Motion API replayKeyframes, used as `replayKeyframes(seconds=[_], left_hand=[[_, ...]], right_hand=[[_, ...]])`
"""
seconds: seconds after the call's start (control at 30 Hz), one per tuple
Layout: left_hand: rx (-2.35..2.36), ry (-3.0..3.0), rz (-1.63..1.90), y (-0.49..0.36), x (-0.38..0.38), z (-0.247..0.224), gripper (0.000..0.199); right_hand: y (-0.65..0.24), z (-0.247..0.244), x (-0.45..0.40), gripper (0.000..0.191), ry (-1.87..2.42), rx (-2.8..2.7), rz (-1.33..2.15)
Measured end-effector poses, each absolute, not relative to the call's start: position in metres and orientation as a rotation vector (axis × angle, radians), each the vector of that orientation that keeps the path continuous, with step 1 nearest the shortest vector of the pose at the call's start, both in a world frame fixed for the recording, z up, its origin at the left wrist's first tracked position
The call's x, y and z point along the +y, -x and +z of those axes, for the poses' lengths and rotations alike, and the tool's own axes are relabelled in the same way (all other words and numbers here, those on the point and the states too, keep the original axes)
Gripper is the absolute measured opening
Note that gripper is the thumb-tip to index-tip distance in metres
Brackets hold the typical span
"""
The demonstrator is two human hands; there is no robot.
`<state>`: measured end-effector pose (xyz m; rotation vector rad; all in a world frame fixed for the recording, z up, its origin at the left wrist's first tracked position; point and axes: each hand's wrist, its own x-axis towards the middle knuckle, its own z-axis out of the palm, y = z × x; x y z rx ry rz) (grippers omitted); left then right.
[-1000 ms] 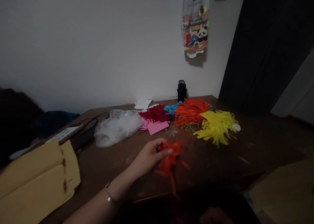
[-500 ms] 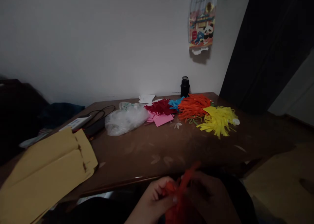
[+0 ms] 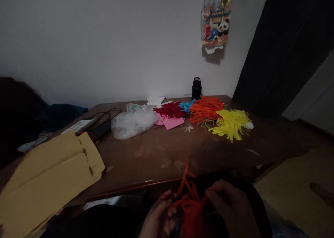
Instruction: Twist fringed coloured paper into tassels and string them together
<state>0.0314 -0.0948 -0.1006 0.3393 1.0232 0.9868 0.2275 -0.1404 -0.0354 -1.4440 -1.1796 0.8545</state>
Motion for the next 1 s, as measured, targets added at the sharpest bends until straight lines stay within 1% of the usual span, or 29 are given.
replayKeyframes(seconds=[0.07, 0.13, 0.2, 0.3, 0.33, 0.4, 0.5, 0.57, 0.7, 0.87, 1.0], left_hand=[[1.154, -0.583, 1.206, -0.026, -0.1, -0.101, 0.037], [1.207, -0.965, 1.369, -0.026, -0.107, -0.093, 0.035], [1.11, -1.313, 1.322, -0.03, -0.112, -0.08, 0.034], [0.899, -1.574, 1.036, -0.04, -0.11, -0.066, 0.024], [0.861, -1.538, 0.955, -0.043, -0.108, -0.065, 0.022], [0.812, -1.263, 0.856, -0.046, -0.105, -0.065, 0.023], [0.709, -0.766, 0.808, -0.049, -0.103, -0.069, 0.025], [0.646, -0.624, 0.806, -0.05, -0.105, -0.07, 0.026], [0.606, -0.619, 0.838, -0.052, -0.107, -0.067, 0.025], [0.642, -0.709, 0.85, -0.052, -0.109, -0.064, 0.024], [0.636, -0.78, 0.863, -0.052, -0.11, -0.07, 0.026]], right_hand=[[-0.227, -0.035, -0.141, 0.03, 1.485, -1.245, 0.805], [-0.223, -0.036, -0.139, 0.031, 1.504, -1.319, 0.821], [-0.215, -0.038, -0.138, 0.029, 1.472, -1.364, 0.896], [-0.207, -0.041, -0.137, 0.027, 1.4, -1.379, 0.978], [-0.206, -0.043, -0.137, 0.026, 1.399, -1.369, 0.982], [-0.208, -0.045, -0.138, 0.028, 1.428, -1.338, 0.934], [-0.213, -0.048, -0.141, 0.032, 1.433, -1.348, 0.77], [-0.214, -0.051, -0.143, 0.033, 1.378, -1.43, 0.737], [-0.207, -0.061, -0.146, 0.036, 1.33, -1.463, 0.768], [-0.199, -0.067, -0.149, 0.043, 1.463, -1.459, 0.772], [-0.199, -0.064, -0.148, 0.042, 1.512, -1.522, 0.779]])
